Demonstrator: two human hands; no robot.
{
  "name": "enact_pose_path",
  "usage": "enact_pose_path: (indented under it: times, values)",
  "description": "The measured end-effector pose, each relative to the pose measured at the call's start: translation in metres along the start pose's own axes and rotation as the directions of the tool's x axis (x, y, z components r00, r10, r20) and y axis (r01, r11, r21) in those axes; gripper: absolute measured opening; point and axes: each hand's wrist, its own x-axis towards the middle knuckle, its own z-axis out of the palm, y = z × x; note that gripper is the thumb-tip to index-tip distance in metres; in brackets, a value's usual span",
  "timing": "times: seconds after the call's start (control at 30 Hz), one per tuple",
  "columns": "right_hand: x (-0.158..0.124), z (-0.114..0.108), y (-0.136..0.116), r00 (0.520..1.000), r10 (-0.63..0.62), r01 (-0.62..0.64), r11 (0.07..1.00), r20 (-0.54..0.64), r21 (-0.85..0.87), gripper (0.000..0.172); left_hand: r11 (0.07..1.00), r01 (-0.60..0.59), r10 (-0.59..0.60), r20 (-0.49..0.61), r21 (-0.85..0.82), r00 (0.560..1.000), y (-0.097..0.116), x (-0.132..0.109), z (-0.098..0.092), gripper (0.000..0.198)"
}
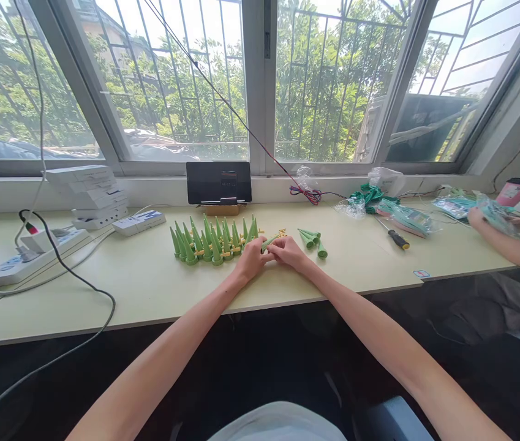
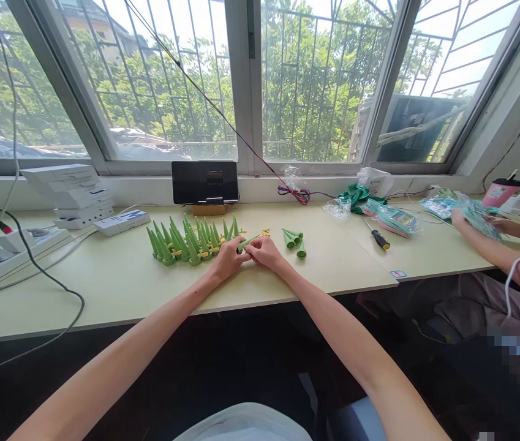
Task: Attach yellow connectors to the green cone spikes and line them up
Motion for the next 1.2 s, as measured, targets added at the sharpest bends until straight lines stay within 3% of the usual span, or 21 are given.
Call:
enact_pose_path:
  times: [0.8, 1.2]
  values:
    - [0.0021, -0.0026, 0.0004, 0.995, 0.058, -0.061, 0.997, -0.076, -0.047, 0.030, 0.998, -0.016, 0.017, 0.018, -0.060, 1.000, 0.0016, -0.0009, -0.0009, 0.045]
    - [0.0013, -0.0013, -0.0021, 0.997, -0.012, 0.005, 0.995, -0.070, -0.097, 0.033, 0.999, -0.025, 0.026, 0.037, -0.025, 0.999, -0.0043, 0.0008, 0.0028, 0.038]
